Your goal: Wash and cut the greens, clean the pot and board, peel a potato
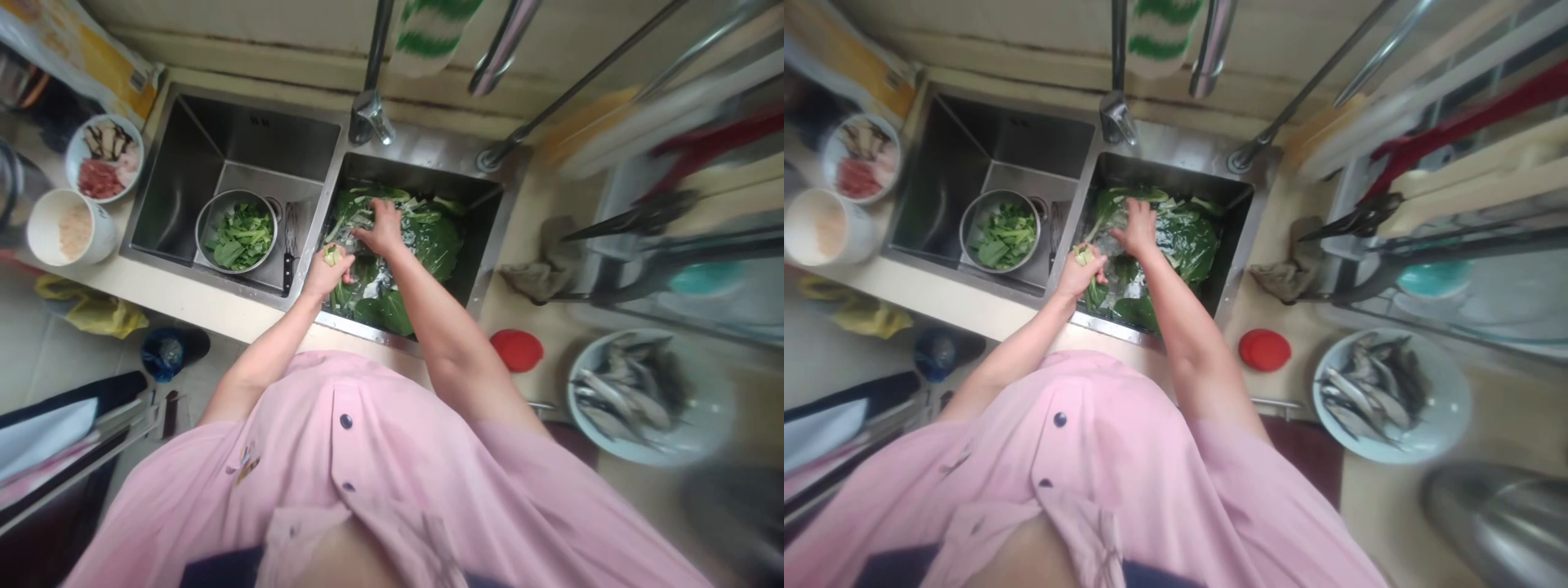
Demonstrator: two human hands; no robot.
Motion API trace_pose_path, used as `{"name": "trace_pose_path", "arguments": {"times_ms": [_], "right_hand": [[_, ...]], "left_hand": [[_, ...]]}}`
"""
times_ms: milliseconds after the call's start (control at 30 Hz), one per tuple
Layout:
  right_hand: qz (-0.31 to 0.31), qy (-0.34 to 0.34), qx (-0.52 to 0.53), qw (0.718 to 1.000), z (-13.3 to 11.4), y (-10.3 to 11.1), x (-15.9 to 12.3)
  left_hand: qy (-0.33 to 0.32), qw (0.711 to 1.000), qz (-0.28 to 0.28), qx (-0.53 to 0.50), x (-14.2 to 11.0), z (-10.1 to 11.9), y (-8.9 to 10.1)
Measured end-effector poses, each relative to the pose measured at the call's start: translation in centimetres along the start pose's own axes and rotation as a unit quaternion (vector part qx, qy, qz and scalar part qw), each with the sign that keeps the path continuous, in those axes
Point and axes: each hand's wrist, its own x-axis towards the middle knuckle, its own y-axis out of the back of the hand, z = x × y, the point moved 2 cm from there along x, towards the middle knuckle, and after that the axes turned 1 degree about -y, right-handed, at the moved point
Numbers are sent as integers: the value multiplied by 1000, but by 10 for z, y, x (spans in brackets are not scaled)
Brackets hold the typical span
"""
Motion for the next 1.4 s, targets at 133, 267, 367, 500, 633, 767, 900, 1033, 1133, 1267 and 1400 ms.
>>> {"name": "trace_pose_path", "arguments": {"times_ms": [133, 267, 367, 500, 633, 767, 900, 1033, 1133, 1267, 1400], "right_hand": [[-77, -47, -149, 985, 0, -7, 8], [-50, -20, -116, 992, -4, 5, 16], [-41, 135, -106, 984, -17, 6, 13], [-134, 207, -181, 952, -28, -13, 3], [-106, 115, -206, 966, -25, 2, 11], [-71, 71, -176, 979, -20, 27, 15], [-171, 70, -177, 967, -26, 0, -15], [-177, 43, -151, 972, -18, -10, -18], [-41, 66, -66, 995, 0, 33, 4], [-85, 177, -101, 975, 13, 69, -5], [-246, 247, -255, 902, 12, 29, -67]], "left_hand": [[-90, 976, -92, 178, -19, 12, -3], [-187, 913, -155, 329, -30, 15, -8], [-229, 884, -189, 360, -33, 12, -11], [-256, 887, -174, 343, -34, 14, -12], [-233, 923, -77, 295, -32, 20, -8], [-186, 957, 102, 195, -24, 17, 1], [-165, 964, 162, 131, -13, 8, 7], [-168, 962, 166, 137, -9, 8, 8], [-175, 962, 177, 109, -8, 11, 8], [-161, 964, 194, 89, -5, 11, 7], [-153, 963, 198, 97, -5, 11, 9]]}}
